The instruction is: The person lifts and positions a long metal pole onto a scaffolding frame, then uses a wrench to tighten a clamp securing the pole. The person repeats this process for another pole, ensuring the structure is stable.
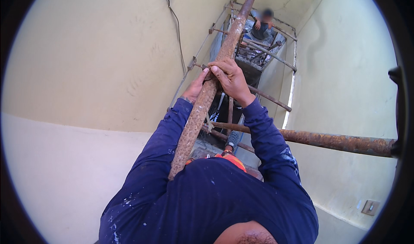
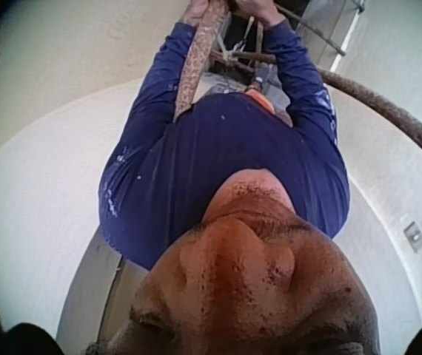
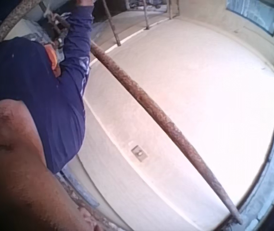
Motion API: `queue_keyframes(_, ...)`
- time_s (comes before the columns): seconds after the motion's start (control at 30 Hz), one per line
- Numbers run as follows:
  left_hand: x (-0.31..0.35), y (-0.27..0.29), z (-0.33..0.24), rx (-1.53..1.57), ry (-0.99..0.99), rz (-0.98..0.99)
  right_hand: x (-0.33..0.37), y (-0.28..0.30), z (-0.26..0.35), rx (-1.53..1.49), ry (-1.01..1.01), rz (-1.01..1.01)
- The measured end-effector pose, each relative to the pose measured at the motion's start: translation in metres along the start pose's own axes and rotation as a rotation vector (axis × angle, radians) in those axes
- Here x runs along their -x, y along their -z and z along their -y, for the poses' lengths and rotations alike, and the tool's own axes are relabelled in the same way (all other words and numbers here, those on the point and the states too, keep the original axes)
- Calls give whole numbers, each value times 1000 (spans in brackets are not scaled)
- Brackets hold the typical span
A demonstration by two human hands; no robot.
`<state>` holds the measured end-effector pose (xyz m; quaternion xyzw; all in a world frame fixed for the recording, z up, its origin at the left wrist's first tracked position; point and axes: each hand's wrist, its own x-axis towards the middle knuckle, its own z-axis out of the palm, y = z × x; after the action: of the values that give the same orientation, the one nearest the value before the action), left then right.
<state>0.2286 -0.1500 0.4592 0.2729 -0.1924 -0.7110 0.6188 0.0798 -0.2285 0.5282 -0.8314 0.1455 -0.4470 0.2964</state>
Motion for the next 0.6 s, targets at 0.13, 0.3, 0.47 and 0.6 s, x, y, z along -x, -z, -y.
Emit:
queue_keyframes(0.13,2,-9,-2,-37,-28,-88,3,-3,23,-76,-275,-17)
queue_keyframes(0.3,-3,10,7,48,3,-91,10,-12,21,-50,-155,-112)
queue_keyframes(0.47,1,7,-1,66,83,-78,14,-17,23,-33,-66,-201)
queue_keyframes(0.6,6,1,-7,-44,74,-106,26,-20,17,-87,-125,-242)
